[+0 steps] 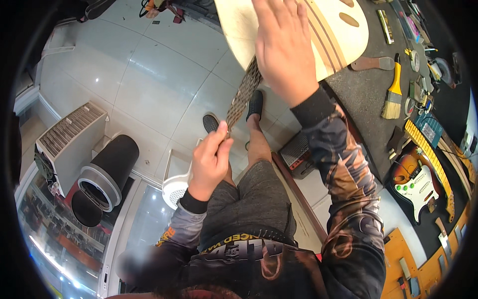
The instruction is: The person shapes the wood of a guitar neck using a rasp. The person uses a long metal rasp to file the sides and back of the neck, periodically checking the progress by hand and rotating the guitar body.
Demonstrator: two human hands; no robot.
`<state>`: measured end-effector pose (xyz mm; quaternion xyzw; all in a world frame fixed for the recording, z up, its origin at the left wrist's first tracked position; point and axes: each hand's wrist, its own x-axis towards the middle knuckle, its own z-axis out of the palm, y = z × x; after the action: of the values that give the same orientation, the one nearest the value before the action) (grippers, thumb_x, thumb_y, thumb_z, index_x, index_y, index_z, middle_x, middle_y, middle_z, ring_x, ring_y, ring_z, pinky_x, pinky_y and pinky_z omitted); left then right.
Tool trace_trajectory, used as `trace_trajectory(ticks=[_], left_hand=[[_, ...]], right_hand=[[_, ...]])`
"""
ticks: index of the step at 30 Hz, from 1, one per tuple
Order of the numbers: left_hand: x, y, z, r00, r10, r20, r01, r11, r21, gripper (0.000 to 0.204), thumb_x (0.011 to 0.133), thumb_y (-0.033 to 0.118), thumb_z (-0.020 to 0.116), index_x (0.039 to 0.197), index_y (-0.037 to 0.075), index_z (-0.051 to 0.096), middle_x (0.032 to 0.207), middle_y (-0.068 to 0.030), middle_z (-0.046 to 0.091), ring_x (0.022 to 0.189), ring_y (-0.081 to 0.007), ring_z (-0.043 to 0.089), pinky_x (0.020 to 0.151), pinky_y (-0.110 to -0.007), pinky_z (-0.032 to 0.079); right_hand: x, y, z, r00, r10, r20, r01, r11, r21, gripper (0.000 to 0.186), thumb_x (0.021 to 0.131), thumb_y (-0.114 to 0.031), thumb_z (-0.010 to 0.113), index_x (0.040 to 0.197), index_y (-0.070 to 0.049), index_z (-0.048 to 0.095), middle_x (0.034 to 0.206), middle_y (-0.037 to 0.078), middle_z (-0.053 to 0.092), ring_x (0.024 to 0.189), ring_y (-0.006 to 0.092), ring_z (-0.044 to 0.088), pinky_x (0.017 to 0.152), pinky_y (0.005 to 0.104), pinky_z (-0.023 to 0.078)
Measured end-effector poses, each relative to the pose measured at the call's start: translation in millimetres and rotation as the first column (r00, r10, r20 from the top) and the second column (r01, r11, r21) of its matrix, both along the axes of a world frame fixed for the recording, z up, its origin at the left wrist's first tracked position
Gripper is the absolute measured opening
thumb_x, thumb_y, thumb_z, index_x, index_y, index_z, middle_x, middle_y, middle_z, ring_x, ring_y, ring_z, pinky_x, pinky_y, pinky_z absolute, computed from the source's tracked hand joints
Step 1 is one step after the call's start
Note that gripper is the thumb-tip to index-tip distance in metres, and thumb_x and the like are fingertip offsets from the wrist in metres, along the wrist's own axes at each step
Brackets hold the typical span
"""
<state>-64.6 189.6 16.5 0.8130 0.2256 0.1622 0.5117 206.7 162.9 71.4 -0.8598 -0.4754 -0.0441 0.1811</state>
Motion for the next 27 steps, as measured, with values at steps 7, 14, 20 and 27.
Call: trace_trajectory(ticks=[7,14,20,27], left_hand=[[66.1,28.7,4.9,0.988,0.122,0.093,-0.114,0.990,-0.086,0.041,0.096,-0.002,0.070,0.136,0.000,0.066,0.095,-0.0164,0.074,0.073,-0.0233,0.068,0.069,-0.033,0.055],[24.1,9.8,-6.2,0.998,0.068,0.011,-0.068,0.997,-0.027,0.045,0.094,0.003,0.073,0.139,0.006,0.065,0.085,-0.0124,0.069,0.068,-0.0289,0.067,0.061,-0.038,0.052],[42.2,19.9,-2.9,0.993,0.091,0.072,-0.086,0.995,-0.058,0.041,0.097,-0.003,0.069,0.137,0.000,0.065,0.091,-0.0150,0.073,0.073,-0.0233,0.069,0.068,-0.032,0.055],[51.2,32.7,7.6,0.994,0.105,0.038,-0.103,0.993,-0.061,0.048,0.091,0.003,0.075,0.139,0.007,0.066,0.084,-0.0124,0.069,0.068,-0.0284,0.067,0.061,-0.038,0.052]], right_hand=[[59.4,39.8,6.4,0.989,0.101,0.110,-0.117,0.982,0.151,0.058,0.100,0.002,0.043,0.158,0.001,0.038,0.158,0.026,0.043,0.154,0.0479,0.029,0.126,0.0561,0.022],[22.4,22.2,3.2,0.998,0.040,0.044,-0.042,0.998,0.039,0.058,0.101,0.001,0.045,0.158,0.001,0.037,0.159,0.027,0.042,0.153,0.0492,0.030,0.126,0.0563,0.021],[34.6,31.2,6.9,0.997,0.051,0.057,-0.055,0.996,0.069,0.058,0.101,0.001,0.045,0.158,0.001,0.037,0.159,0.027,0.041,0.154,0.0478,0.029,0.126,0.0569,0.021],[41.1,40.2,4.1,0.988,0.049,0.146,-0.068,0.990,0.126,0.055,0.101,0.003,0.045,0.156,0.002,0.040,0.157,0.029,0.043,0.152,0.0496,0.031,0.126,0.0582,0.022]])
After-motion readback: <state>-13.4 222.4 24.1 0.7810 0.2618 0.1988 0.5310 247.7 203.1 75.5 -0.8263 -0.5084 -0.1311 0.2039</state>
